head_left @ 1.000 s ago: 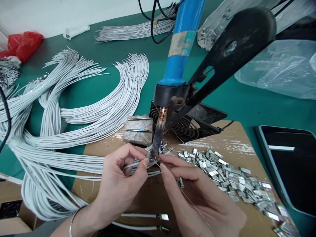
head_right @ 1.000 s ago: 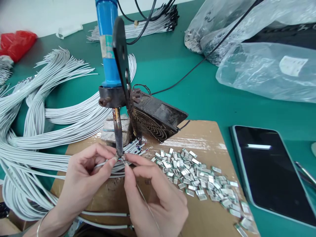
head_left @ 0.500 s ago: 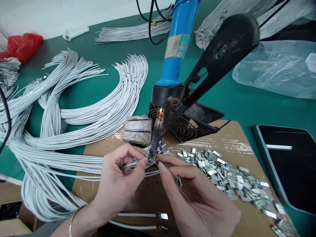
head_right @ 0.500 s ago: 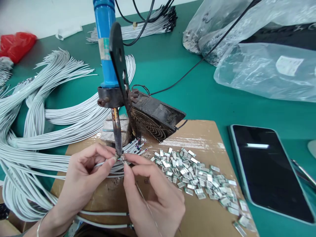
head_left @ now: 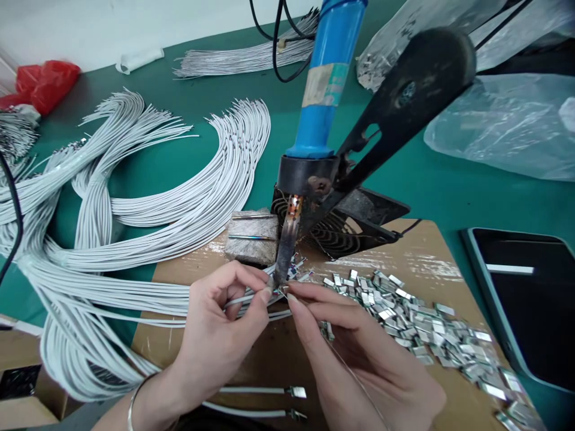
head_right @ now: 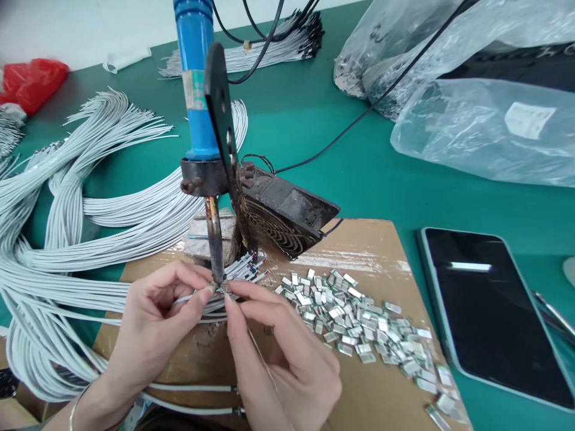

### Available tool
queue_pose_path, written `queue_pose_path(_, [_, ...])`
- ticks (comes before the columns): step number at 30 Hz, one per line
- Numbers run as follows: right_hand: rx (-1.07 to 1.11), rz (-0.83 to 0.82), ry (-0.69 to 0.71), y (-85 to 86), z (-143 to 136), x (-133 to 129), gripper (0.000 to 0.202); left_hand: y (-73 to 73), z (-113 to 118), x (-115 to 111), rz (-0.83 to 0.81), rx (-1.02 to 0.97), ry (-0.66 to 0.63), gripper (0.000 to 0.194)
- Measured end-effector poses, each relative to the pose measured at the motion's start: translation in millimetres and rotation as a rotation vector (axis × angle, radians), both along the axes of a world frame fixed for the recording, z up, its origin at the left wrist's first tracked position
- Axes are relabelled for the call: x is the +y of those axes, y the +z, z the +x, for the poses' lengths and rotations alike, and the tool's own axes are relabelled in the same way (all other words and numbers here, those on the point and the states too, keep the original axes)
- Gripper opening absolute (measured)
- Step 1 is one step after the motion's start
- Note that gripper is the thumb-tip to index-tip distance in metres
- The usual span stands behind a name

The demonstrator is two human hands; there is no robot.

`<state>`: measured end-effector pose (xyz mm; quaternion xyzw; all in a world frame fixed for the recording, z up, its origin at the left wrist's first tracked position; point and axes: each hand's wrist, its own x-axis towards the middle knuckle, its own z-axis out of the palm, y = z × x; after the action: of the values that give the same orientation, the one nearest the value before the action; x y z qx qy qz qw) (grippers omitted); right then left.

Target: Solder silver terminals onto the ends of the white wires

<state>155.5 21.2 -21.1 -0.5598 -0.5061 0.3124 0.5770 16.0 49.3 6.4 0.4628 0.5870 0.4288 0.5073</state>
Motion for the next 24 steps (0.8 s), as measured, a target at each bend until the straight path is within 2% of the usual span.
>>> queue_pose_path(1, [0.021, 0.0, -0.04, -0.3, 0, 0, 0.015, 0.4, 1, 0, 0.002, -0.009, 0.007, 0.014])
queue_pose_path(5, [0.012, 0.014, 0.023, 1.3, -3, 2, 0.011, 1.0, 4, 0, -0.014, -0.019, 0.02, 0.014])
queue_pose_path(7, [-0.003, -0.006, -0.051, 3.5, -6, 4, 0.005, -0.3, 3, -1, -0.006, -0.021, 0.035, 0.014])
queue_pose_path(10, [-0.012, -0.024, -0.1, 7.1, -9, 8, 0.026, -2.8, 2, -3, 0.028, -0.013, 0.025, 0.013])
queue_pose_path(13, [-0.021, -0.009, -0.099, 8.5, -9, 12, 0.032, -1.5, 1, -2, 0.06, 0.038, 0.016, 0.011])
queue_pose_path(17, [-0.056, 0.02, -0.103, 5.7, -8, 10, 0.026, 4.1, 3, 3, 0.095, 0.102, 0.01, 0.01])
queue_pose_path(21, [-0.079, 0.068, -0.107, 1.0, -10, 4, 0.005, 5.7, 4, 6, 0.091, 0.092, -0.004, 0.01])
queue_pose_path(24, [-0.06, 0.073, -0.094, -1.2, -11, 1, 0.018, 5.4, 5, 6, 0.096, 0.089, 0.002, 0.01])
